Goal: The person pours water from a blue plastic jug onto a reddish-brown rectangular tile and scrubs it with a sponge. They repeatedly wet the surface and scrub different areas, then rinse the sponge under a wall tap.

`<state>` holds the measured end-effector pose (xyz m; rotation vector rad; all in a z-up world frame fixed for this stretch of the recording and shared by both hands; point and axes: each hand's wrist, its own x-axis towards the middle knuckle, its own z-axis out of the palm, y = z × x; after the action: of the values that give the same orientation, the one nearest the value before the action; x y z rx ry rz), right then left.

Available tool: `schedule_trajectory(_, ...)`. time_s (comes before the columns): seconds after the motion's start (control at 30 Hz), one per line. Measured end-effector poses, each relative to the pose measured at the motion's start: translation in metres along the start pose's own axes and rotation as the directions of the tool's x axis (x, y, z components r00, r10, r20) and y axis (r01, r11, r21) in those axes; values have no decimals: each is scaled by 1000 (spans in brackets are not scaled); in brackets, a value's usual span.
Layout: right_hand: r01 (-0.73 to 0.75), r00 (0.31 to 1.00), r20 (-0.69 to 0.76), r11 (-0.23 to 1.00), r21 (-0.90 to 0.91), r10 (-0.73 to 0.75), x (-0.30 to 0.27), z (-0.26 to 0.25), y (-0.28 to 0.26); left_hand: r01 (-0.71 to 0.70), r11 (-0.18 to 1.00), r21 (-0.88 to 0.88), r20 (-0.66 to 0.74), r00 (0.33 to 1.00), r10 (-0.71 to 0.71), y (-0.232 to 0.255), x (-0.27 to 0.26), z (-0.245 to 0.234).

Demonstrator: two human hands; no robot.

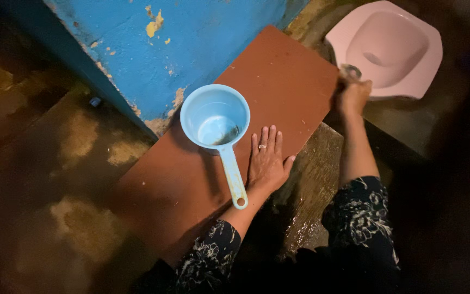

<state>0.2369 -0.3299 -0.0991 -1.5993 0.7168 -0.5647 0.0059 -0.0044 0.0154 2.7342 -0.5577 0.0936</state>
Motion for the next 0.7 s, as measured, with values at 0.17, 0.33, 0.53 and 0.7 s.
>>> schedule_trajectory(0.17,470,882,141,838,-278,-449,13,-63,18,-7,999,-52,-5,1000,7,-2,-6,-2)
schedule_trajectory(0.33,603,796,172,782,-155,-580,19,-60,10,-17,998,-62,-59,998,14,-2,-5,4)
schedule_trajectory(0.53,534,843,353,716,-450,-407,2,-24,0,-22,996,-88,-58,998,17,-4,-3,8)
schedule_trajectory(0.7,734,620,474,248,-633,-625,-23,-20,11,-20,996,-89,-58,998,15,-6,-6,13)
